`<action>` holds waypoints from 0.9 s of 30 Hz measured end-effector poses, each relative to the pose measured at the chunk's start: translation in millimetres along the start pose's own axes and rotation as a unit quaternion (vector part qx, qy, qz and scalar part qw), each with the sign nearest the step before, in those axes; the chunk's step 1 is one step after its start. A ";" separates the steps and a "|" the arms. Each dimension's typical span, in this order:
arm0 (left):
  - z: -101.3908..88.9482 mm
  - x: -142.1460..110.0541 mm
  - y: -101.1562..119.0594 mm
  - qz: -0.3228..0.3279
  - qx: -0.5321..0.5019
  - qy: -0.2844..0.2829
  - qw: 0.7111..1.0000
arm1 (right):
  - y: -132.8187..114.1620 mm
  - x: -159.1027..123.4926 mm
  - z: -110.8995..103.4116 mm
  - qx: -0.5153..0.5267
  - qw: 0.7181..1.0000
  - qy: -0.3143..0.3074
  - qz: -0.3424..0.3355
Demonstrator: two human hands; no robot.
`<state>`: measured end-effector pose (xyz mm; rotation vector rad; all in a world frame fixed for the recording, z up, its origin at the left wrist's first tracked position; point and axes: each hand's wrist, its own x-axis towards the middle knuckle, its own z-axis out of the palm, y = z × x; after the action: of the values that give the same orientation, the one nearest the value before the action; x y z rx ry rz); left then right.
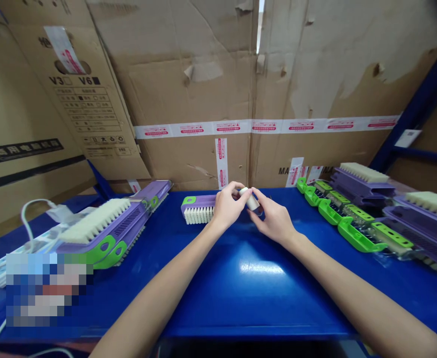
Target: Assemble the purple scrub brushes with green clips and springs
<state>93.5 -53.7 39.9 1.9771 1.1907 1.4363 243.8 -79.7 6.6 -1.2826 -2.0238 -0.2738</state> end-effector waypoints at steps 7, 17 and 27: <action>-3.5 -1.2 1.6 0.027 0.050 -0.014 0.998 | -2.7 -0.2 0.2 -0.007 0.999 0.024 -0.028; -26.0 3.8 -14.2 0.143 0.392 -0.028 0.908 | 8.5 1.4 1.2 -0.082 0.995 0.027 0.041; -35.0 3.7 -24.8 0.119 0.492 -0.039 0.862 | 18.3 4.1 0.7 -0.123 0.988 0.025 0.090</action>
<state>52.2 -42.2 36.8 2.8779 1.9384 0.8482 258.0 -67.6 5.4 -1.5821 -1.8598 -0.4767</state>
